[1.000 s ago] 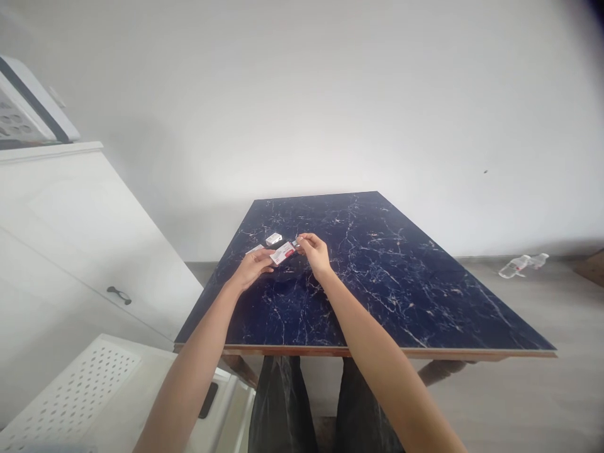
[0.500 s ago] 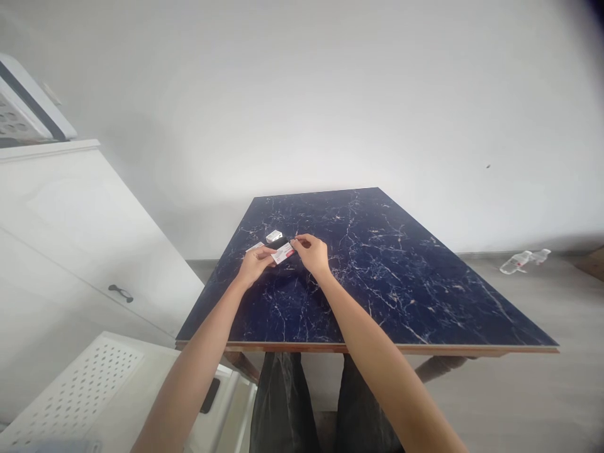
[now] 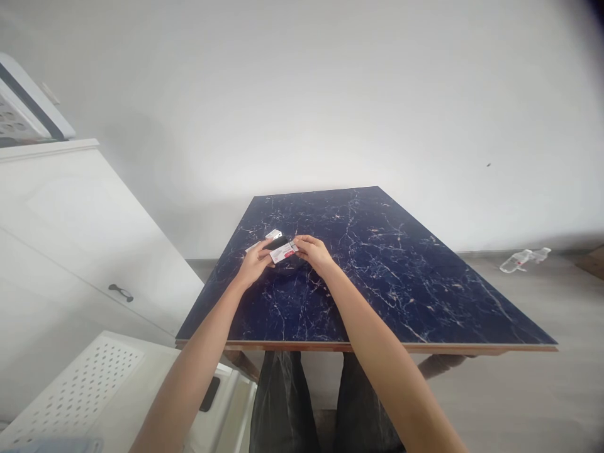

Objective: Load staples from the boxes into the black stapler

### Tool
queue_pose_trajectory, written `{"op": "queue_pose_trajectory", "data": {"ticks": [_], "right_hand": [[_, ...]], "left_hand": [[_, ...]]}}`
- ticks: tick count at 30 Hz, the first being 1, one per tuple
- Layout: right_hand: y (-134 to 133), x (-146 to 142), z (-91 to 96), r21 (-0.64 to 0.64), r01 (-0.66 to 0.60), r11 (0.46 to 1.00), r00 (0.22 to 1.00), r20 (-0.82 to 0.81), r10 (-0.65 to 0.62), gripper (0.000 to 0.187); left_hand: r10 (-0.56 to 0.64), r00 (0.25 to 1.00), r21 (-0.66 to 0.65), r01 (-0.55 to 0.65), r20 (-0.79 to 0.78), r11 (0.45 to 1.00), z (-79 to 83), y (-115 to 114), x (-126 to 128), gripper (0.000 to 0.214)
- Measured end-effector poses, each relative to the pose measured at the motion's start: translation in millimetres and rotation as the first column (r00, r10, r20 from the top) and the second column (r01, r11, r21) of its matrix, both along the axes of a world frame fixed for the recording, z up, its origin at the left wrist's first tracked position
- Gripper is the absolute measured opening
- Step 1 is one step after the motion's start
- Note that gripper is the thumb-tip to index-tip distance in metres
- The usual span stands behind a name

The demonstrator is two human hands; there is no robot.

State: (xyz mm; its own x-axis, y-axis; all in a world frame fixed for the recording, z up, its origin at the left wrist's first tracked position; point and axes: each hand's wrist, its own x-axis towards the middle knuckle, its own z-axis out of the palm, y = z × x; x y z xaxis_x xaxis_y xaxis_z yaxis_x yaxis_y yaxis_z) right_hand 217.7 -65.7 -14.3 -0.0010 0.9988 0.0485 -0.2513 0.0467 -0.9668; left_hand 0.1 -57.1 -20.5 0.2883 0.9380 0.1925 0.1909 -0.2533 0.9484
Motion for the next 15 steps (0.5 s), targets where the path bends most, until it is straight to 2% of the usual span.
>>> {"op": "queue_pose_trajectory", "data": {"ticks": [1,3,5,10,15], "right_hand": [[-0.2,1.3,0.5,0.050,0.029,0.998,0.994,0.107,-0.034,0.018],[0.1,2.6,0.1,0.177,0.089,0.980,0.930,0.337,-0.145,0.013],[1.2,1.3,-1.9,0.252,0.106,0.962,0.859,0.464,-0.216,0.010],[3.6,-6.9,-9.2,0.185,0.025,0.982,0.896,0.432,-0.104,0.009],[6.7,-4.1,-11.8,0.274,0.147,0.951,0.836,0.479,-0.267,0.006]], "left_hand": [[0.001,1.000,0.001,-0.001,0.000,1.000,-0.9,0.8,0.0,0.056],[0.012,1.000,0.004,-0.013,0.026,1.000,-2.6,2.5,0.1,0.043],[0.030,0.996,-0.009,-0.029,0.085,1.000,-3.6,3.4,0.2,0.038],[-0.008,0.976,-0.136,0.039,0.218,0.990,-3.7,3.4,0.9,0.030],[0.075,0.952,-0.212,-0.012,0.295,0.977,-2.0,5.6,-0.2,0.026]]}}
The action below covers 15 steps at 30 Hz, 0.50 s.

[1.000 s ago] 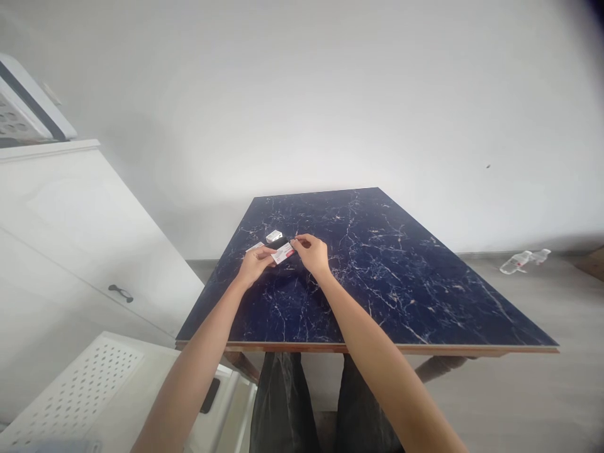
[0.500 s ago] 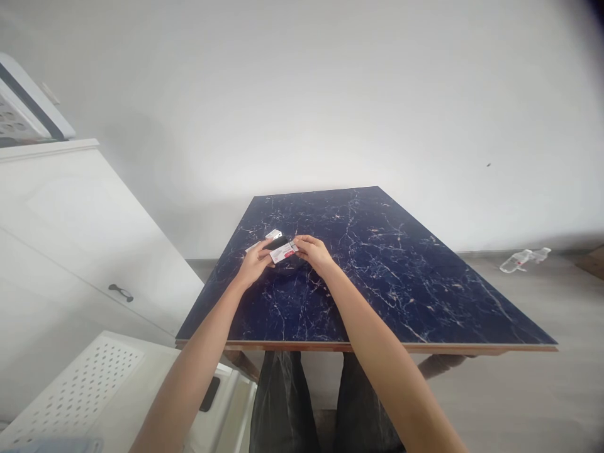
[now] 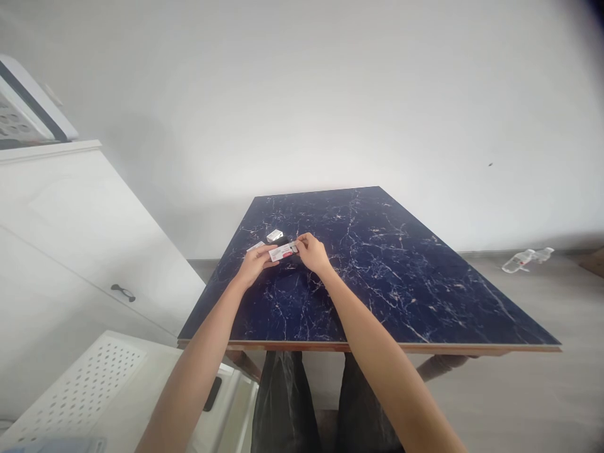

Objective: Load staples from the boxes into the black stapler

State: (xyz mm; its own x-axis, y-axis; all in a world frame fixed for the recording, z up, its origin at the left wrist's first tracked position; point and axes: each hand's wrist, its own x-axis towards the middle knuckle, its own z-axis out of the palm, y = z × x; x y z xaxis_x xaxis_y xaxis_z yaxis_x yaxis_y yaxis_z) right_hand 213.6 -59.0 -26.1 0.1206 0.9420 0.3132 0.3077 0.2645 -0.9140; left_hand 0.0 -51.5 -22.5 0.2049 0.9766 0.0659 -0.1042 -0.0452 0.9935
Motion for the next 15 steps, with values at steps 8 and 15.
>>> {"op": "queue_pose_trajectory", "data": {"ticks": [8,15], "right_hand": [[-2.3,4.5,10.0,0.045,0.034,0.998,0.989,-0.145,-0.027,0.015],[-15.7,-1.1,23.9,0.113,0.091,0.989,0.995,-0.043,-0.087,0.019]], "left_hand": [[0.035,0.997,-0.037,-0.032,0.075,0.999,4.6,-1.1,1.1,0.032],[0.099,0.990,-0.057,-0.093,0.105,0.994,6.4,-2.4,3.1,0.033]]}}
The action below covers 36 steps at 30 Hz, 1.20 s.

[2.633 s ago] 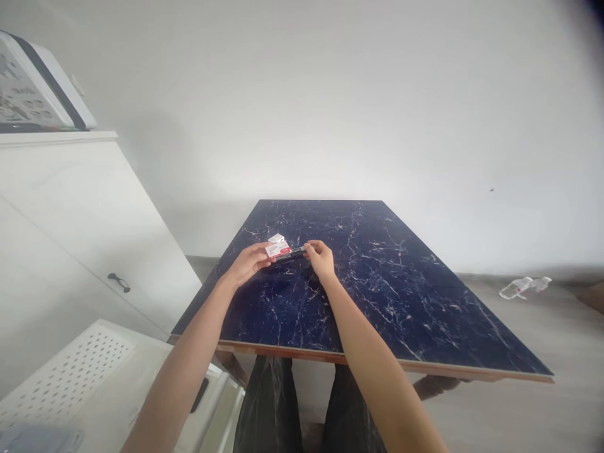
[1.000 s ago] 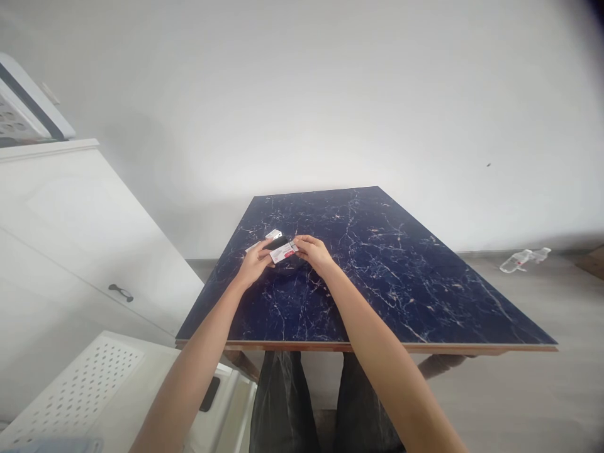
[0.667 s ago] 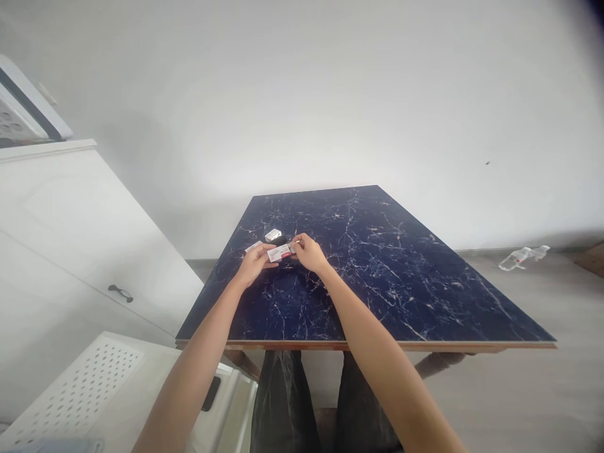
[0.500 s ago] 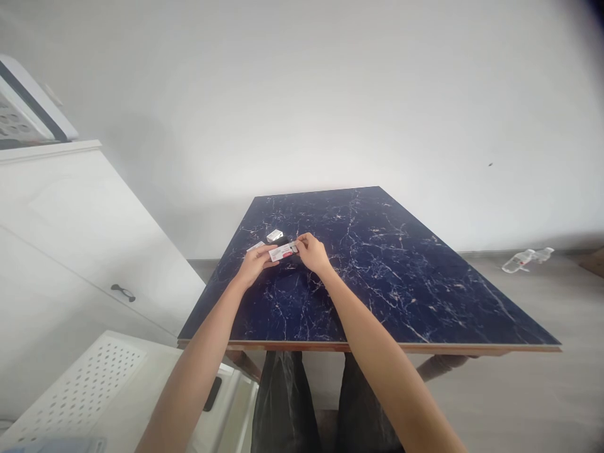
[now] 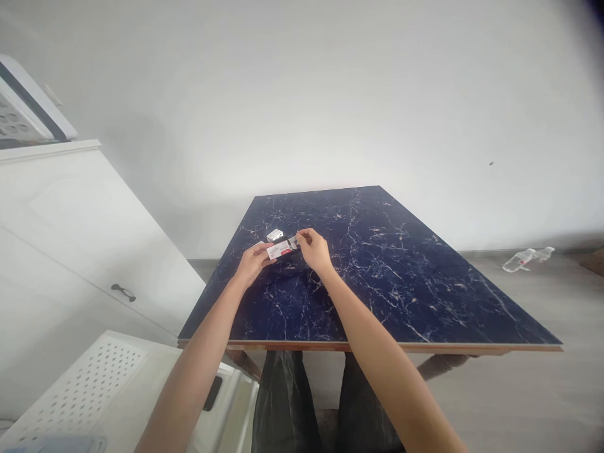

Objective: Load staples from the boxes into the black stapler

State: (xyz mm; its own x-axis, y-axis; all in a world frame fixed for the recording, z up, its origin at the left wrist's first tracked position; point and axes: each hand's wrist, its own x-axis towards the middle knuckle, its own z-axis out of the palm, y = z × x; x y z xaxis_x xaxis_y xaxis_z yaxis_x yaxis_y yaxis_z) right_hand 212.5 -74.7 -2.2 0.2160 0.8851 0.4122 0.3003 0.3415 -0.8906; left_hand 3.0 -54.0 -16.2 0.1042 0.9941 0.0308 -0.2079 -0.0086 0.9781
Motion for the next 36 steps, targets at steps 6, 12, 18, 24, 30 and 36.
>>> {"op": "queue_pose_trajectory", "data": {"ticks": [6,12,18,24,30,36], "right_hand": [[-6.6,-6.9,-1.0,0.084,0.045,0.995,0.989,0.133,-0.056,0.020],[-3.8,-11.0,-4.9,-0.018,-0.005,1.000,1.000,-0.017,0.004,0.024],[3.1,-5.3,-5.8,-0.164,-0.435,0.885,0.807,-0.506,0.303,0.031],[-2.8,-2.9,-3.2,-0.032,-0.058,0.998,0.995,0.076,0.060,0.015],[-1.2,-0.5,-1.1,0.132,0.058,0.990,0.952,0.292,-0.095,0.022],[-6.4,-0.3,2.0,0.174,0.059,0.983,0.954,0.282,-0.107,0.025]], "left_hand": [[0.005,1.000,0.000,-0.005,0.023,1.000,-3.4,3.2,-3.1,0.032],[-0.031,0.998,0.029,0.030,0.049,0.999,-2.8,2.7,-5.0,0.032],[-0.058,0.994,-0.009,0.059,0.095,0.998,-0.5,1.2,-6.1,0.030],[-0.040,0.994,-0.039,0.044,0.104,0.998,-1.0,1.7,-2.0,0.028],[-0.075,0.995,-0.040,0.078,0.068,0.996,-4.9,4.1,-4.1,0.030],[-0.098,0.990,-0.052,0.104,0.105,0.993,0.5,-3.6,0.0,0.033]]}}
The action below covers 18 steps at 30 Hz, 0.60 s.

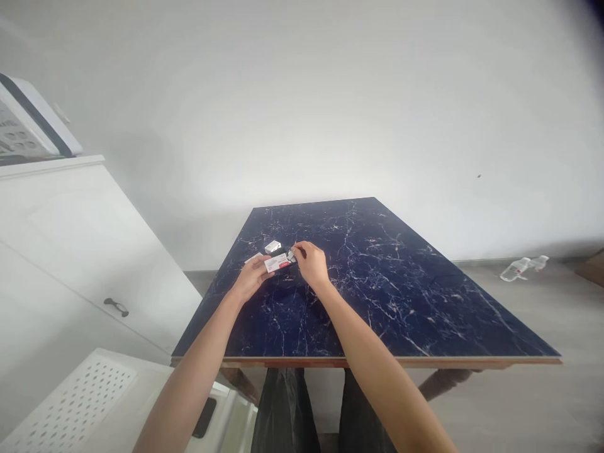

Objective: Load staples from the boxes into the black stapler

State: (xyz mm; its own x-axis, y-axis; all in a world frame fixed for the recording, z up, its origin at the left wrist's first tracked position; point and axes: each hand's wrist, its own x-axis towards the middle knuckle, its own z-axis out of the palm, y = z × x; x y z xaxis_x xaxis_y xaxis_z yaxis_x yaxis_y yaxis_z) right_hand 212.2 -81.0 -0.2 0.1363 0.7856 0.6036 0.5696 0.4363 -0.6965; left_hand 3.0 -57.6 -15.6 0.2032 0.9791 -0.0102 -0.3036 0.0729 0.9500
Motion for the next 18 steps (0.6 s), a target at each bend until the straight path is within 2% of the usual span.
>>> {"op": "queue_pose_trajectory", "data": {"ticks": [5,10,15,18], "right_hand": [[-6.7,-6.1,2.7,0.086,0.050,0.995,0.998,0.042,-0.054,0.031],[-11.1,-10.5,4.5,0.110,-0.006,0.994,0.999,0.046,0.001,0.033],[-12.3,-14.2,6.2,0.070,-0.099,0.993,0.990,-0.092,0.106,0.023],[-9.5,-15.6,6.9,-0.008,-0.118,0.993,0.966,-0.231,0.113,0.020]], "left_hand": [[-0.047,0.999,-0.006,0.047,0.015,0.999,0.3,-2.5,3.2,0.039],[0.036,0.997,-0.010,-0.035,0.065,0.999,-3.9,1.8,2.0,0.037],[0.092,0.992,-0.031,-0.089,0.085,0.996,-3.9,5.7,-1.3,0.033],[0.096,0.991,-0.039,-0.092,0.092,0.995,-3.9,6.8,-2.3,0.032]]}}
